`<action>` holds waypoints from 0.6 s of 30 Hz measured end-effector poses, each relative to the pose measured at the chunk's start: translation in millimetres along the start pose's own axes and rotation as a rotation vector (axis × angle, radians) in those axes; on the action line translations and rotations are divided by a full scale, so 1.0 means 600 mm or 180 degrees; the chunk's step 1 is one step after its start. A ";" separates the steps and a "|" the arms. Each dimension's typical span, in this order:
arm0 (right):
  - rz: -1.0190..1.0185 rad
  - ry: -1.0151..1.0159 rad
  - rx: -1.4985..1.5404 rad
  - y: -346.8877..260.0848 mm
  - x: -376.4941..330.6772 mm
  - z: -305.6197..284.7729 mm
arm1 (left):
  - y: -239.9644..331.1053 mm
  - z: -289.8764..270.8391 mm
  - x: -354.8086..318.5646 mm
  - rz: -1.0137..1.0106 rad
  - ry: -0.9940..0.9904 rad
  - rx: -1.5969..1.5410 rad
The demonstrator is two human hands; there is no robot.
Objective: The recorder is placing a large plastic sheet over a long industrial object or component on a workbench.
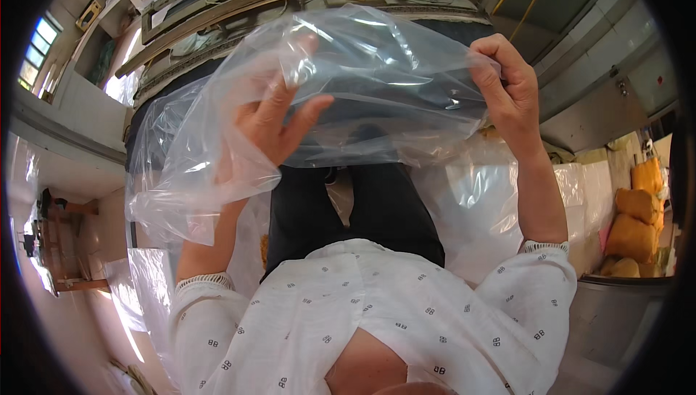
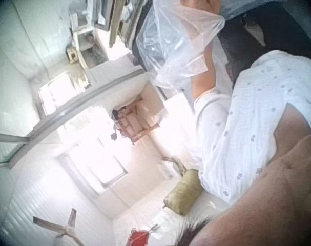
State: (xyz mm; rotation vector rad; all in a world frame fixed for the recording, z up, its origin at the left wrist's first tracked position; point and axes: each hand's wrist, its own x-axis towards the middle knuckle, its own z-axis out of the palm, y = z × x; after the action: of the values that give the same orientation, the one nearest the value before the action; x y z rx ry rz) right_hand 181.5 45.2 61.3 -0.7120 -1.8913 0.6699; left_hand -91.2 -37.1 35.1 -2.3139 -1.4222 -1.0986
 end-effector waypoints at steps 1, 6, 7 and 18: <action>-0.0117 -0.0012 -0.0018 0.009 0.003 -0.003 | 0.000 -0.002 0.006 0.0273 0.0538 0.0199; 0.0244 -0.0169 -0.0326 0.070 0.017 -0.025 | 0.085 -0.090 -0.022 0.2021 0.0836 0.1454; 0.0206 -0.0323 -0.0837 0.082 0.018 -0.026 | 0.088 -0.115 -0.044 0.1599 0.1187 0.2002; -0.0395 -0.1224 -0.0820 0.148 0.050 0.027 | 0.085 -0.102 -0.096 -0.1825 -0.2703 -0.2013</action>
State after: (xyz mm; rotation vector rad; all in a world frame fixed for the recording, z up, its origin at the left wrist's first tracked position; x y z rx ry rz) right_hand 172.5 124.5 9.9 -0.6518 -2.3861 0.5146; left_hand -92.9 -134.7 48.1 -3.1472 -2.4410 -0.7476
